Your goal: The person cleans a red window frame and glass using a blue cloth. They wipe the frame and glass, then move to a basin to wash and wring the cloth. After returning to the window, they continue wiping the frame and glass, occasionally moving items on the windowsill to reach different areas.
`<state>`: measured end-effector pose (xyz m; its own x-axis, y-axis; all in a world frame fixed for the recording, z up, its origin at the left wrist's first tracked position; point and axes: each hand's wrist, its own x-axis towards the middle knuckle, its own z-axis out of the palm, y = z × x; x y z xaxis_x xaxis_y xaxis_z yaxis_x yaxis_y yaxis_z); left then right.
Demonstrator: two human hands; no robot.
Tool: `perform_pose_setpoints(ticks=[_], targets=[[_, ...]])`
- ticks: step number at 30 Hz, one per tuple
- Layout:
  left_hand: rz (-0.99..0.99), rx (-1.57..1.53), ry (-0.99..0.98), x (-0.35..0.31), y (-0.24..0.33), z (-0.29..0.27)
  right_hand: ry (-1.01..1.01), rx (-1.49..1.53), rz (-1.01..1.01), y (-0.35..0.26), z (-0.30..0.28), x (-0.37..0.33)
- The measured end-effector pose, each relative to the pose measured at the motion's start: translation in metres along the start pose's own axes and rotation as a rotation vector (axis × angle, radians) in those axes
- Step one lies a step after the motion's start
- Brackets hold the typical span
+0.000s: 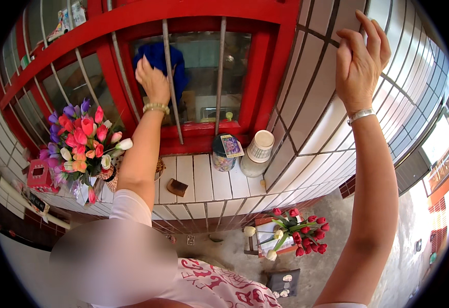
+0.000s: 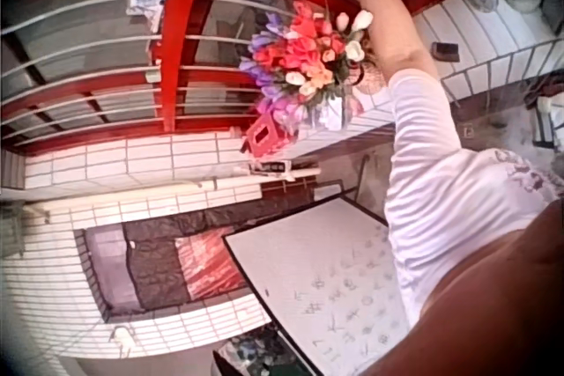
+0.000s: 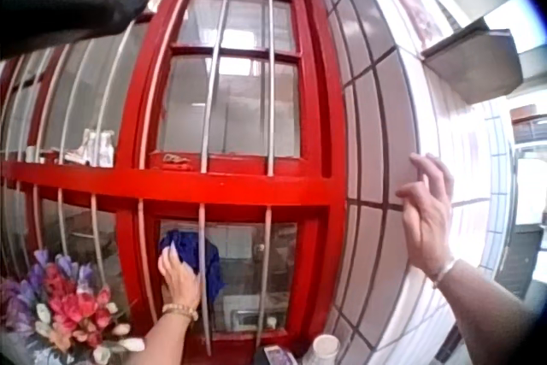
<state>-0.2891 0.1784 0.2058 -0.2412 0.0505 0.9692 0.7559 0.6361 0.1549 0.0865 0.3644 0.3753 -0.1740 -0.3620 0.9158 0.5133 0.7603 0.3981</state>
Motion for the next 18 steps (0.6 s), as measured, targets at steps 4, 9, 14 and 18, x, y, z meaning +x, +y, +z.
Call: perform_pose_setpoints(ticks=[4, 9, 14, 18], targets=[[-0.225, -0.119, -0.272, -0.072, 0.005, -0.016, -0.001, -0.006, -0.008, -0.002, -0.002, -0.001], [-0.37, -0.377, -0.326, -0.152, -0.011, -0.025, 0.007, 0.027, 0.03, -0.005, -0.002, 0.001], [-0.346, -0.571, 0.032, -0.139, 0.034, -0.059, 0.005, 0.018, 0.04, -0.004, -0.003, -0.001], [-0.242, -0.561, -0.152, -0.118, 0.079, -0.054, -0.001, 0.017, 0.022, -0.004, -0.005, -0.001]])
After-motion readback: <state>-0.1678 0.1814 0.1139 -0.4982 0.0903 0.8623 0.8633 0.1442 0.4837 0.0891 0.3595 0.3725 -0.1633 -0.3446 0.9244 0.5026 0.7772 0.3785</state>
